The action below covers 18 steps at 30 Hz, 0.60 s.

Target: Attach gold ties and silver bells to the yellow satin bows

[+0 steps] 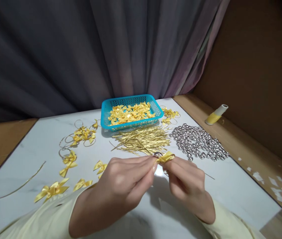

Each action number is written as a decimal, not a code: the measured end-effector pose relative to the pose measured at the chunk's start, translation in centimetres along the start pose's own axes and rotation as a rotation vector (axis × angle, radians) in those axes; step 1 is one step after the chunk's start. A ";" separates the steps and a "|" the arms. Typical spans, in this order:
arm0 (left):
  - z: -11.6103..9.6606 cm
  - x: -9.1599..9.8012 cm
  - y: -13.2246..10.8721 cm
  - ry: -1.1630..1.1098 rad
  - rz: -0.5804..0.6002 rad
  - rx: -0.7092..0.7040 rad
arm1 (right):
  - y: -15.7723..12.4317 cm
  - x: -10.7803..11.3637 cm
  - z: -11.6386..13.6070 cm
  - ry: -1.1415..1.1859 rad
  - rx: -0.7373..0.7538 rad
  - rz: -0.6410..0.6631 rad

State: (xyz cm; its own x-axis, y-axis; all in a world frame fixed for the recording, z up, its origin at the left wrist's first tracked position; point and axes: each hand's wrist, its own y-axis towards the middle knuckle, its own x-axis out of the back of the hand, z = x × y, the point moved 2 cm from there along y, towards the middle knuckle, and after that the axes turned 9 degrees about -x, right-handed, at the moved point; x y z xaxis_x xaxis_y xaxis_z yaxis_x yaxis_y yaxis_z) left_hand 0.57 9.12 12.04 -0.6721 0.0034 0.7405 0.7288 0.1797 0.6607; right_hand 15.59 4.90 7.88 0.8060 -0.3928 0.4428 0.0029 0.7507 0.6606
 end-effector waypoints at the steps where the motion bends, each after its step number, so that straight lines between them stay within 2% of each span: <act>1: 0.0 0.0 -0.1 0.028 0.019 -0.017 | -0.1 0.0 -0.1 -0.038 0.027 0.002; 5: -0.1 0.2 -0.4 0.090 0.073 -0.022 | -0.3 0.0 -0.4 -0.023 0.040 0.029; 9: -0.3 0.3 -0.5 0.119 0.056 -0.008 | 0.0 0.2 -0.3 0.080 -0.033 0.048; 18: -0.3 0.4 -0.5 0.147 0.067 0.007 | 0.3 0.3 0.0 0.125 -0.100 0.065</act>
State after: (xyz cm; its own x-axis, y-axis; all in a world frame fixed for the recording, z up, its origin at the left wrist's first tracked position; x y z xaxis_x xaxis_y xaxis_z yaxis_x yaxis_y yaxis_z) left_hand -0.03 8.72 12.09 -0.5954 -0.1280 0.7931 0.7700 0.1909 0.6089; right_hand 15.86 4.99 8.18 0.8739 -0.2767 0.3998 0.0016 0.8239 0.5667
